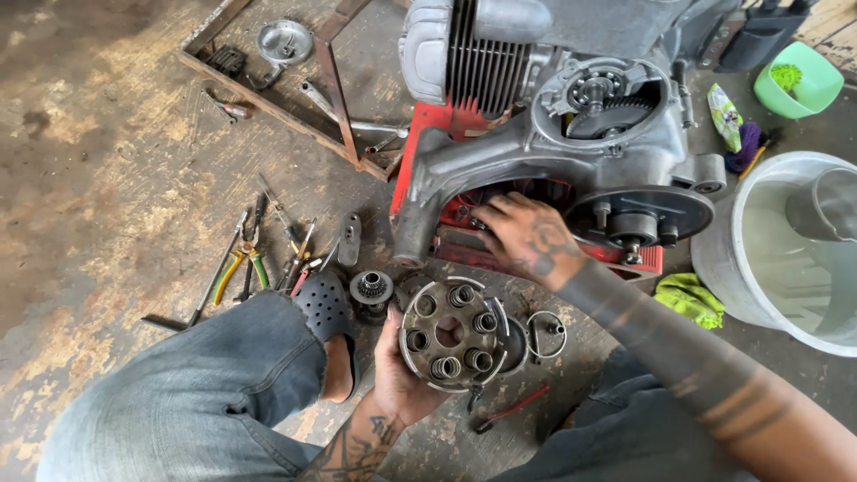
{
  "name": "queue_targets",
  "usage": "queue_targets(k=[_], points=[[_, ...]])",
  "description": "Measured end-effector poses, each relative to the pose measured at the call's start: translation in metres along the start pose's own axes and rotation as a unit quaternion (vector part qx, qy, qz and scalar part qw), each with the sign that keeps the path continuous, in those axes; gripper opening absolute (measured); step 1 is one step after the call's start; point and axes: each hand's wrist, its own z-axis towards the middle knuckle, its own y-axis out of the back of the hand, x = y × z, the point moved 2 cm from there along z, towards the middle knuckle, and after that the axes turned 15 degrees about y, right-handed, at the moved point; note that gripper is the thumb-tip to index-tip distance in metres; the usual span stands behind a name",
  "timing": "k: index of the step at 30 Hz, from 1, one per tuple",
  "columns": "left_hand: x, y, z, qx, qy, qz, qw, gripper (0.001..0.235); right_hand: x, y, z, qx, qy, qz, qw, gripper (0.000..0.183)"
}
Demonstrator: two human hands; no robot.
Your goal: Cleaning and assembling motorcycle engine components
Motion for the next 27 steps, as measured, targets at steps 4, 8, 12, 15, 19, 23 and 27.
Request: queue_targets(k=[4, 8, 12, 15, 19, 23, 27], points=[[-0.005, -0.003, -0.001, 0.009, 0.013, -0.010, 1.000, 0.095, 0.005, -0.023, 0.022, 0.007, -0.007, -0.022, 1.000, 0.036], [-0.012, -0.010, -0.006, -0.047, -0.004, -0.012, 0.999, 0.097, 0.007, -0.042, 0.034, 0.013, -0.032, -0.036, 0.999, 0.024], [-0.012, 0.000, -0.002, 0.014, -0.023, -0.014, 1.000, 0.089, 0.005, -0.044, 0.036, -0.018, -0.030, -0.020, 0.999, 0.024], [-0.012, -0.012, -0.005, -0.028, -0.015, -0.001, 0.999, 0.096, 0.003, -0.047, 0.033, -0.071, 0.010, 0.027, 0.997, 0.027], [-0.008, -0.019, -0.005, -0.019, -0.008, 0.000, 1.000, 0.095, -0.003, -0.041, 0.039, 0.014, -0.030, 0.011, 0.999, 0.033], [-0.006, -0.024, -0.005, -0.016, -0.010, 0.006, 1.000, 0.095, -0.001, 0.030, 0.043, -0.007, -0.085, -0.004, 0.996, 0.039], [0.000, -0.020, -0.002, 0.016, 0.000, 0.015, 1.000, 0.093, 0.025, 0.126, 0.030, -0.150, -0.127, 0.198, 0.960, 0.023]])
